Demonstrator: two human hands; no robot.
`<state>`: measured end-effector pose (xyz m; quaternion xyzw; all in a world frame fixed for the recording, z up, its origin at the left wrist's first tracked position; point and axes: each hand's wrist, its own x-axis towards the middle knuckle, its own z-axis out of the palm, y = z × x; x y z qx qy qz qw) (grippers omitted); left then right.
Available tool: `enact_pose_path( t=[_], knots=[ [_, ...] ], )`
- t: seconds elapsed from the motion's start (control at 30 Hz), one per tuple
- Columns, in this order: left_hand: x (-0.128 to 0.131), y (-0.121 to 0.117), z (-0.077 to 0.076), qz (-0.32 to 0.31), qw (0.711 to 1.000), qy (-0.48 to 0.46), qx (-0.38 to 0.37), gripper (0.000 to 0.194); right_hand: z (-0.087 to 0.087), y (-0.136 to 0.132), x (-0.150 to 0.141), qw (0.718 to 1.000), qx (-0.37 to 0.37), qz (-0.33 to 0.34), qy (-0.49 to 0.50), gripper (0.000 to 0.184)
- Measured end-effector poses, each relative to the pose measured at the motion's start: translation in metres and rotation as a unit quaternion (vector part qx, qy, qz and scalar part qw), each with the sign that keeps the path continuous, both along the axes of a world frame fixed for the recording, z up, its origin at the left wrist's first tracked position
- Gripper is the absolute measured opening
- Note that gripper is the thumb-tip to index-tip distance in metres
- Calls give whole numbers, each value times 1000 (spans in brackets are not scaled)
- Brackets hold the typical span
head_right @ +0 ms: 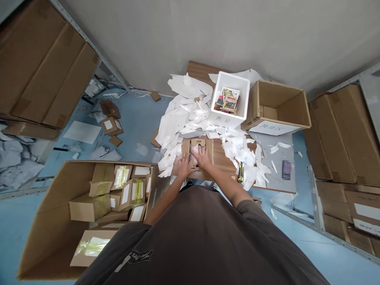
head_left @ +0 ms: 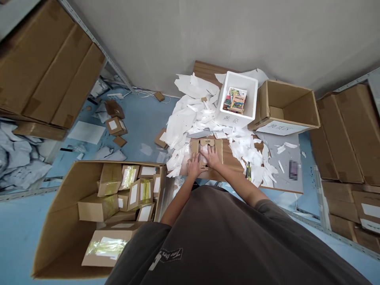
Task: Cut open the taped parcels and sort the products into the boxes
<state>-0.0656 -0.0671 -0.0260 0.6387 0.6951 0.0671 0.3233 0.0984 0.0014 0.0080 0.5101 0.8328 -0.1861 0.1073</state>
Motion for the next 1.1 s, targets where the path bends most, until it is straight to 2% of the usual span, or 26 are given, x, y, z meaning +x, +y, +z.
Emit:
enact_pose_path(
  t=[0.23,0.33,0.4,0.5,0.6,0.73,0.83,0.9,1.0,1.1],
  knots=[
    [-11,4,5,0,1000,18,22,131,31,-12,17,997,41,-50,45,113],
    [-27,7,9,27,998,47,19,132,39,-20,46,990,69,-101,64,114],
    [-39,10,11,41,997,69,15,130,37,-29,73,983,79,-146,71,115],
    [-52,17,14,30,996,81,0,127,17,-44,116,974,67,-203,70,112],
    [-57,19,22,8,996,87,-15,124,-22,-52,146,976,16,-211,61,112],
    [-53,2,40,25,989,145,26,120,-72,-54,166,977,-88,-193,23,132],
    [-27,-19,46,39,983,158,86,92,-89,-59,177,976,-108,-187,38,136],
    [9,-28,42,1,989,117,91,64,-92,-67,183,974,-68,-200,79,119],
    [82,-26,20,-120,991,22,58,46,-94,-80,187,957,1,-264,123,89],
    [145,-4,-13,-144,989,-4,30,53,-101,-82,181,942,4,-307,138,71]
  ],
)
